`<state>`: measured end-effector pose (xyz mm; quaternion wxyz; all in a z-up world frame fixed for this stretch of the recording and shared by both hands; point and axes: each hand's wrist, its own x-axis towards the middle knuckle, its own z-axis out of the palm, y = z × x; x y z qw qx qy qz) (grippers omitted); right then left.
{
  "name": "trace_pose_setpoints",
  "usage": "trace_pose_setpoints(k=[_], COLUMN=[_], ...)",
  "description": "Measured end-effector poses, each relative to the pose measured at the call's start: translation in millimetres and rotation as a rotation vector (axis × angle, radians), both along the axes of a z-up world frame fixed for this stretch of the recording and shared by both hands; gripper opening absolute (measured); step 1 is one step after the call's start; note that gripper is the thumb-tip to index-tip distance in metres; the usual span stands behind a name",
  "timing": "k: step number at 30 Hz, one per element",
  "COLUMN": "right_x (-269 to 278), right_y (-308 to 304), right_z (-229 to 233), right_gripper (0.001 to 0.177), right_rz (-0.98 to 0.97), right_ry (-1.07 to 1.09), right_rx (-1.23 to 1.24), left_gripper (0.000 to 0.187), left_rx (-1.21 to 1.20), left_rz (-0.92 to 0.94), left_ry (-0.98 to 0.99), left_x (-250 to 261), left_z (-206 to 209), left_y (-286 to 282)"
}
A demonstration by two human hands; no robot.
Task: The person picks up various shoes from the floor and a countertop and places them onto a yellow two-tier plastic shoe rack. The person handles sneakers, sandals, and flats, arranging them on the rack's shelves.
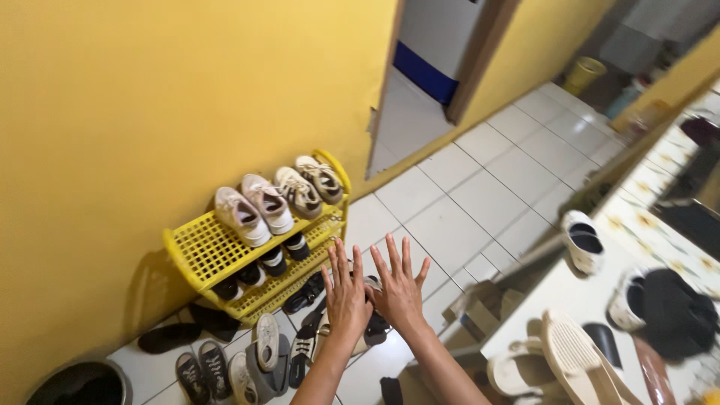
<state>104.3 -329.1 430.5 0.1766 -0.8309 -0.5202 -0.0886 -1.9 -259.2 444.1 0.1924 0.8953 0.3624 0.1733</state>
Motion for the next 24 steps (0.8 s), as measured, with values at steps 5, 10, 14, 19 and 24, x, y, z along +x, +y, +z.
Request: trace_pose_setpoints(k=[5,10,14,19,24], right_x=[3.3,7.3,16.7,37.5,68.0], right_y=[-36.3,-63.8,-84.1,-113.1,-145.7], right_z=[15.3,31.0,42.5,57.6,65.0], right_gripper=[0.092,0.096,0.1,0.103,0.105], right_rz=[-0.034,-0.122,-0.192,-0.275,-0.356], right_ry=[-0.034,-0.031,-0.036,-0.054,-0.116], right_rx=[0.131,0.116,0.091,0.072,0.031], left_gripper=[0.101,0.095,0.097,0.102,0.104], left_rx=[0.055,0.104,0.092,0.032,0.071], left_rz=[-0.091,-0.191,-0.286,-0.393,-0.497], left_ry=[-0.085,-0.094,-0.133,-0.076,-0.127], left_x=[10.5,24.9,43.5,73.2,110.3], left_z=[14.6,27.6,34.5,46.5,47.4], left_y=[-20.5,-42.7,-59.4,-74.8,-100.1])
